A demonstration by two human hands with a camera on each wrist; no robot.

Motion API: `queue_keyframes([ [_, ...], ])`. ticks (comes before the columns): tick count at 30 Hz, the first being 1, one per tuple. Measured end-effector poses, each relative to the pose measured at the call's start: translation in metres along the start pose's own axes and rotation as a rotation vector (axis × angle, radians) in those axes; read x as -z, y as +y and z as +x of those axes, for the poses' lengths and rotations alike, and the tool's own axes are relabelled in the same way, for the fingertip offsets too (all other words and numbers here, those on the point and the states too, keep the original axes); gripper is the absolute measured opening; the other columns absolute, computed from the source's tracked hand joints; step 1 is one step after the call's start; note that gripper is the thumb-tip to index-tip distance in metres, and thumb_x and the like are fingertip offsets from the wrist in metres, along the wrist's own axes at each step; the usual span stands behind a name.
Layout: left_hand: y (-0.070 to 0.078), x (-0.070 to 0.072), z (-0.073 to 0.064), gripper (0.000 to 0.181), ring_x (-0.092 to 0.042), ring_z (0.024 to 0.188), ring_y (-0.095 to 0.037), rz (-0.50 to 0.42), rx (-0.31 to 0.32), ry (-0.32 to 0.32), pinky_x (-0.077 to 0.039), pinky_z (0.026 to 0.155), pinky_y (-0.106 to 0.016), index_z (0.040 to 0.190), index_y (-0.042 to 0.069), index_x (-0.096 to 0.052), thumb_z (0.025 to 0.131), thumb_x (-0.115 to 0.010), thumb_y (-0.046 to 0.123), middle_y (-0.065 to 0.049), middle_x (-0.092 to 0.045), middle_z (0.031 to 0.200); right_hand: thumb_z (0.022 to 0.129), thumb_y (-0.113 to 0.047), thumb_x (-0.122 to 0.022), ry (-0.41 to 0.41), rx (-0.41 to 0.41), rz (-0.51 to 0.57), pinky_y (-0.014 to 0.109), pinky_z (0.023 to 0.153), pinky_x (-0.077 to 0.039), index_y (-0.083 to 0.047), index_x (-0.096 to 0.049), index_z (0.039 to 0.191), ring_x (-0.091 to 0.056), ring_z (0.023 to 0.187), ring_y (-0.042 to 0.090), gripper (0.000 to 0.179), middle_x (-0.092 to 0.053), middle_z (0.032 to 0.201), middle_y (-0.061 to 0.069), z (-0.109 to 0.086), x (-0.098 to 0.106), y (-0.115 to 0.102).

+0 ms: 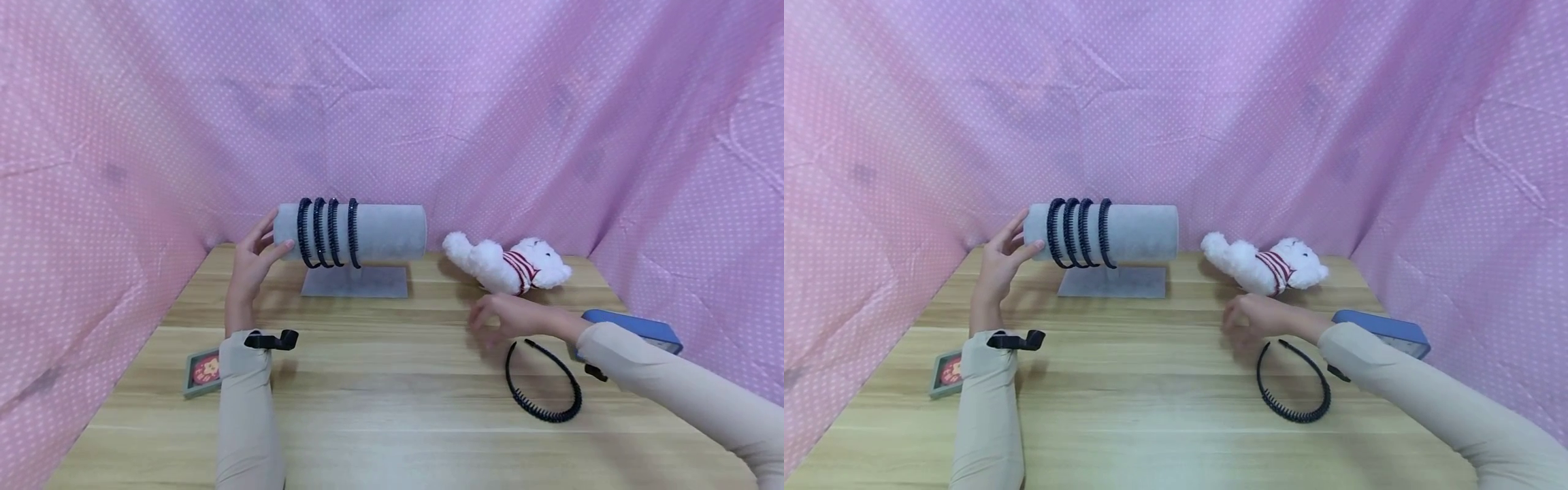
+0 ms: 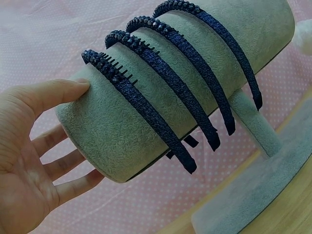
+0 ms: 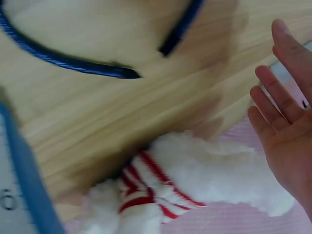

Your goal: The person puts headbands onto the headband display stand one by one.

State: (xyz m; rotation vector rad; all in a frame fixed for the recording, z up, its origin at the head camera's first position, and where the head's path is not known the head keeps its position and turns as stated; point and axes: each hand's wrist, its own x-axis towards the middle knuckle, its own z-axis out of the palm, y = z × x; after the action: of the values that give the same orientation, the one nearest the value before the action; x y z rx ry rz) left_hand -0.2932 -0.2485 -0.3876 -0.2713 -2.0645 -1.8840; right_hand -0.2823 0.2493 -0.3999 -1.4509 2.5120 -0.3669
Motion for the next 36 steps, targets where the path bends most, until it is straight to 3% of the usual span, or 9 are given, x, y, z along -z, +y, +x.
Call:
queue_keyframes([
  [9,0.000,-0.002,0.001,0.066,-0.050,0.129,-0.026,-0.017,-0.012,-0.010,-0.052,0.090,-0.013,0.155,0.016,-0.045,0.095,-0.069,0.004,-0.019,-0.047,0.152,0.072,-0.018,-0.091,-0.074,-0.095,0.092,0.030,0.085,-0.056,-0.019,-0.083,0.099,-0.065,0.096,0.013,0.028,-0.070,0.104,0.000,-0.024,-0.011,0.007],
  [13,-0.003,-0.003,0.001,0.066,-0.051,0.127,-0.025,-0.023,-0.026,-0.005,-0.053,0.090,-0.013,0.155,0.013,-0.045,0.095,-0.068,0.002,-0.020,-0.047,0.151,0.072,-0.016,-0.091,-0.110,-0.089,0.163,0.026,0.082,-0.056,-0.016,-0.082,0.098,-0.063,0.093,0.008,0.028,-0.068,0.101,-0.002,-0.030,-0.018,0.010],
  [19,-0.001,-0.004,0.000,0.065,-0.051,0.127,-0.027,-0.018,-0.039,-0.003,-0.053,0.089,-0.014,0.155,0.010,-0.044,0.095,-0.067,0.000,-0.021,-0.047,0.152,0.071,-0.005,-0.089,-0.138,-0.057,0.283,0.027,0.078,-0.059,-0.011,-0.080,0.092,-0.061,0.093,0.011,0.024,-0.063,0.098,0.003,-0.034,-0.021,0.011],
  [26,0.001,-0.004,0.000,0.065,-0.052,0.125,-0.022,-0.016,-0.038,0.000,-0.053,0.089,-0.014,0.154,0.011,-0.045,0.095,-0.067,0.000,-0.022,-0.047,0.152,0.069,-0.003,-0.088,-0.082,0.000,0.233,0.028,0.078,-0.054,-0.013,-0.080,0.087,-0.059,0.088,0.010,0.022,-0.064,0.091,0.001,-0.032,-0.027,0.014],
  [36,0.000,-0.001,0.000,0.065,-0.051,0.129,-0.026,-0.004,-0.017,0.003,-0.052,0.091,-0.013,0.155,0.015,-0.045,0.095,-0.068,0.003,-0.022,-0.046,0.154,0.080,-0.007,-0.084,0.041,0.067,0.197,0.031,0.077,-0.058,-0.010,-0.080,0.092,-0.066,0.085,0.013,0.012,-0.071,0.091,0.003,-0.014,-0.040,0.012],
])
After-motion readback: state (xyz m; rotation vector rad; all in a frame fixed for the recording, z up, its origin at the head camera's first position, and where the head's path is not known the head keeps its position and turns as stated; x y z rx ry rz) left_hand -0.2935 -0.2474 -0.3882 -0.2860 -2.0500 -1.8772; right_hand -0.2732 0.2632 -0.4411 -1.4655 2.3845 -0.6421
